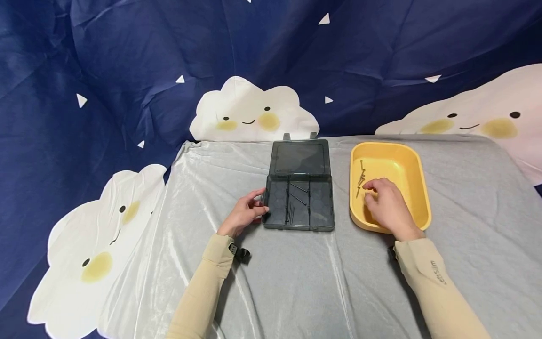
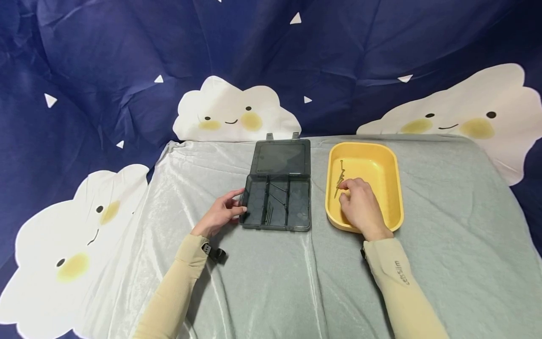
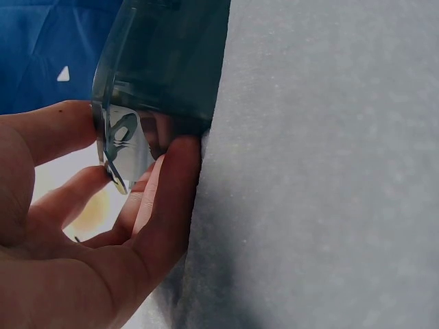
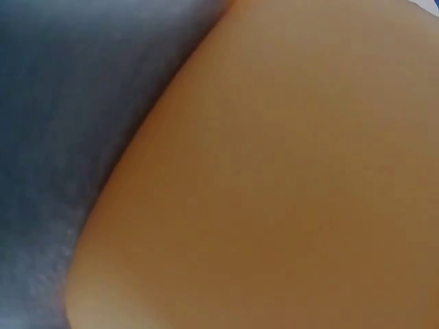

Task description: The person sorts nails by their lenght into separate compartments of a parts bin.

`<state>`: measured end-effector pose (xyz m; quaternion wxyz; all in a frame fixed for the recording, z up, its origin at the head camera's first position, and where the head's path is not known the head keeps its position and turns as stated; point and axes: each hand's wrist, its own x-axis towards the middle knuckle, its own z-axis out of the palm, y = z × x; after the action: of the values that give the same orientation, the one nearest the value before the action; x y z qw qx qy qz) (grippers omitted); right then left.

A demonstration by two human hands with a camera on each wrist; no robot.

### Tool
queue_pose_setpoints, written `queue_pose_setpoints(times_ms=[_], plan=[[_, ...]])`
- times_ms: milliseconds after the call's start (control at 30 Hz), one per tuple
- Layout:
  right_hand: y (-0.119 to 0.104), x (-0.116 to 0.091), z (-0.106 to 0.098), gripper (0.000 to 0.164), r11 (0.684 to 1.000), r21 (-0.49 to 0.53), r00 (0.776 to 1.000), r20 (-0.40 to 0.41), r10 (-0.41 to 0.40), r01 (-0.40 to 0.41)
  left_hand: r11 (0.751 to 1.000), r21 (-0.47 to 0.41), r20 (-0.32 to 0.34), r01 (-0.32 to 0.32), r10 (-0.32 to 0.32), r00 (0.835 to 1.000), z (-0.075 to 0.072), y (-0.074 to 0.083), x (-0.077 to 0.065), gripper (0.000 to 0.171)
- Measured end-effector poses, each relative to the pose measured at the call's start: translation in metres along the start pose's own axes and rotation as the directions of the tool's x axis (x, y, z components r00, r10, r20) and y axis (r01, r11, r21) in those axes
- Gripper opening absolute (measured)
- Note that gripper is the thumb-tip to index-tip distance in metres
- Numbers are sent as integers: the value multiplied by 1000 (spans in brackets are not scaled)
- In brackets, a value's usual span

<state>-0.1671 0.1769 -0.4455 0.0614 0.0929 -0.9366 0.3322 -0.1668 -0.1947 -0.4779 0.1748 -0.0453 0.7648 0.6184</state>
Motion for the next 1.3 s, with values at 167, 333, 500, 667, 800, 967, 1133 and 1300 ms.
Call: queue_pose_setpoints(times_ms=[167, 333, 500, 667, 800, 967, 1133, 1300], plan=[[6, 4, 8, 20, 988, -96, 990, 87, -111, 119, 1000, -1, -6, 2, -2, 1000, 0, -1, 1, 66], [8, 8, 11, 23, 957, -179, 965, 174, -196, 226, 1000, 9, -7, -4, 4, 1000, 1, -2, 1, 66], [9, 12, 11, 23, 937, -195, 941, 238, -240, 288, 1000, 8, -6, 3, -3, 1000, 1, -2, 1, 66], [11, 14, 14, 20, 921, -198, 925, 257, -282, 335, 1000, 10, -6, 3, -3, 1000, 1, -1, 1, 66], [12, 14, 15, 19, 928, -197, 929, 263, -262, 317, 1000, 6, -7, 1, -1, 1000, 1, -1, 1, 66], [13, 13, 13, 14, 932, -186, 934, 240, -265, 312, 1000, 3, -7, 6, -5, 1000, 1, -1, 1, 66], [12, 12, 9, 9, 943, -186, 936, 275, -219, 276, 1000, -5, -9, 0, 0, 1000, 2, -1, 1, 67], [12, 13, 5, 11, 951, -197, 930, 330, -164, 238, 1000, -9, -2, -3, 3, 1000, 1, -2, 2, 68]])
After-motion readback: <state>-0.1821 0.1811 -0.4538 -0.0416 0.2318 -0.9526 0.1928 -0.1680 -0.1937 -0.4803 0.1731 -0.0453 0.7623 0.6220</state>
